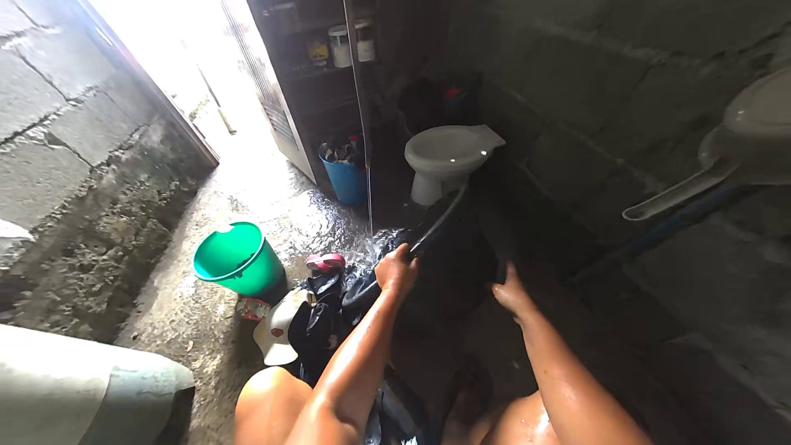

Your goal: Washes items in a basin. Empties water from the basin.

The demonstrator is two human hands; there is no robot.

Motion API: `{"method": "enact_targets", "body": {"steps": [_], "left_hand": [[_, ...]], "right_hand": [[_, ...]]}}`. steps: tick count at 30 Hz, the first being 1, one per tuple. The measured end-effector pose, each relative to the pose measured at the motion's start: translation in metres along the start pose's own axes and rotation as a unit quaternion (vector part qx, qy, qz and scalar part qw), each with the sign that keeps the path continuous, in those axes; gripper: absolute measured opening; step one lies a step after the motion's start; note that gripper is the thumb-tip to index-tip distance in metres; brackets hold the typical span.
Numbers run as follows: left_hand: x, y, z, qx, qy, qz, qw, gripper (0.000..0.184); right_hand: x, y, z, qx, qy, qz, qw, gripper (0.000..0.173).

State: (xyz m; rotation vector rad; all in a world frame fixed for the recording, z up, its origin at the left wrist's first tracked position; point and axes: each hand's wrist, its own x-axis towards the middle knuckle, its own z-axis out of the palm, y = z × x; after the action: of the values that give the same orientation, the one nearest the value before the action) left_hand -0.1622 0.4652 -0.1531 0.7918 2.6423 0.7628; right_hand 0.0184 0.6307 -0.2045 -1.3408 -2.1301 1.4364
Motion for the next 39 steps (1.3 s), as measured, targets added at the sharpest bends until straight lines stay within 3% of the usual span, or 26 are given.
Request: {"method": "enact_targets", "body": {"steps": [6, 9, 14, 16, 21, 24, 28, 34, 39], "left_hand": [[0.007, 0.004, -0.011, 0.003, 0.032, 0.005, 0.999, 0.028], [0.011, 0.009, -0.020, -0.009, 0.032, 0.008, 0.999, 0.027], [0.026, 0.003, -0.034, -0.078, 0.072, -0.009, 0.994, 0.021], [0.031, -0.007, -0.033, -0.124, 0.096, -0.015, 0.988, 0.024], [0.029, -0.033, -0.024, -0.348, 0.133, -0.002, 0.928, 0.027], [0.025, -0.044, -0.023, -0.468, 0.123, -0.016, 0.875, 0.026], [0.022, -0.060, -0.017, -0.523, 0.125, -0.032, 0.843, 0.025], [0.024, -0.057, -0.016, -0.510, 0.154, -0.044, 0.845, 0.025], [0.046, -0.025, -0.018, -0.420, 0.170, 0.066, 0.889, 0.022]], "right_hand": [[0.004, 0.000, -0.002, -0.022, 0.024, -0.038, 0.999, 0.076], [0.004, -0.001, -0.010, 0.013, 0.083, -0.138, 0.987, 0.063], [0.003, 0.001, -0.012, 0.090, 0.189, -0.373, 0.904, 0.047], [0.001, 0.002, -0.019, 0.072, 0.250, -0.417, 0.871, 0.040], [-0.001, 0.007, -0.041, 0.023, 0.369, -0.414, 0.832, 0.035], [-0.003, 0.007, -0.042, 0.020, 0.387, -0.412, 0.825, 0.036], [-0.006, 0.006, -0.033, 0.019, 0.385, -0.402, 0.830, 0.037], [-0.010, 0.003, -0.031, 0.001, 0.386, -0.385, 0.838, 0.037], [-0.014, 0.000, -0.028, -0.014, 0.386, -0.368, 0.846, 0.041]]}}
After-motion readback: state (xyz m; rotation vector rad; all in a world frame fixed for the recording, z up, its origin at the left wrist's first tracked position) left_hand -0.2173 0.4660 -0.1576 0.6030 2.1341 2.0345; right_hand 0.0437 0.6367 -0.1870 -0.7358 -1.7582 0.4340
